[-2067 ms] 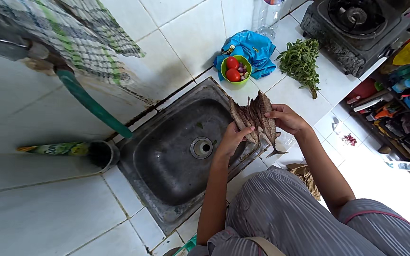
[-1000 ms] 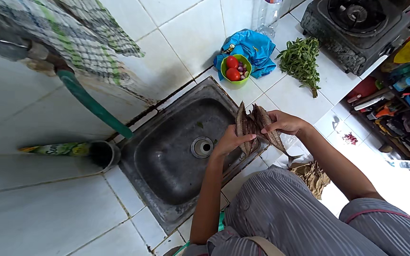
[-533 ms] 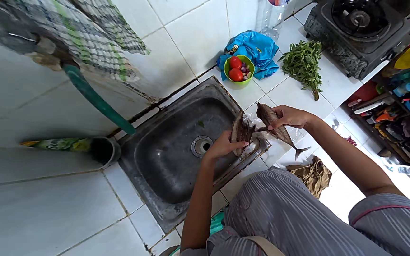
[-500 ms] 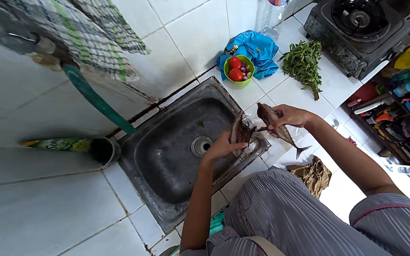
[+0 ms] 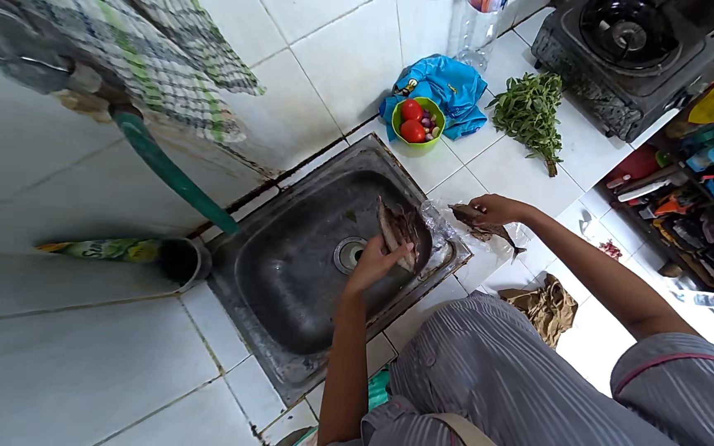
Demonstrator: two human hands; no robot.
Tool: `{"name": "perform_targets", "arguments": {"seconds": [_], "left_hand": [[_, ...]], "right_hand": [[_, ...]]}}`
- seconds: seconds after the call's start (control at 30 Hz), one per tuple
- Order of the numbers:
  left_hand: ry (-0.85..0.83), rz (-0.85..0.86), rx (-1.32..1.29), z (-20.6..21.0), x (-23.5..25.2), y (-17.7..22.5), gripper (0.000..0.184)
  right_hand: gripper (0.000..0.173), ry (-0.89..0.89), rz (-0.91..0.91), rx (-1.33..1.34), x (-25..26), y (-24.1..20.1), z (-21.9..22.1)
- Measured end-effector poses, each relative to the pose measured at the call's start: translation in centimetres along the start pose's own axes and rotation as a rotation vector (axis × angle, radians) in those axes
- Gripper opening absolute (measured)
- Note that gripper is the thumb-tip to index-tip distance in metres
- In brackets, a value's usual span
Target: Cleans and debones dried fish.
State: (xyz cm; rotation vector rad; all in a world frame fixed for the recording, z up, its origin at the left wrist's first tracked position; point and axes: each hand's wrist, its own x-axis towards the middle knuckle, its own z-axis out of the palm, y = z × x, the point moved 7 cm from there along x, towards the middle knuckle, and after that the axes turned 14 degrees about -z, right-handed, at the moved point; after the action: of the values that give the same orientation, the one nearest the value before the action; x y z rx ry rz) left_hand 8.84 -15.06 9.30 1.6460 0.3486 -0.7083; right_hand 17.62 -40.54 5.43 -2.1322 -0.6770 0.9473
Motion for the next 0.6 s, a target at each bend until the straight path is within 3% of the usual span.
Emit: {"name": "perform_targets", "arguments": {"seconds": [0.23, 0.4, 0.5, 0.6], "left_hand": [[-0.02, 0.054, -0.183, 1.3, -1.2, 1.1, 0.037], [-0.013, 0.09, -0.214, 1.4, -3.0, 2.1, 0.033], [-0.022, 0.138, -0.214, 1.7, -4.2, 2.7, 0.035], [-0.037, 0.185, -0.191, 2.1, -5.0, 3.2, 0.034]], "right_hand": [[0.035, 0.01, -0.004, -0.178, 2.5, 1.6, 2.0], [0.041, 0.23, -0.003, -0.227, 0.6, -0.7, 0.3], [0.033, 0.423, -0.205, -0.008, -1.4, -5.2, -0.7], [0.033, 0.442, -0.284, 0.375, -3.4, -11.1, -0.3]]}}
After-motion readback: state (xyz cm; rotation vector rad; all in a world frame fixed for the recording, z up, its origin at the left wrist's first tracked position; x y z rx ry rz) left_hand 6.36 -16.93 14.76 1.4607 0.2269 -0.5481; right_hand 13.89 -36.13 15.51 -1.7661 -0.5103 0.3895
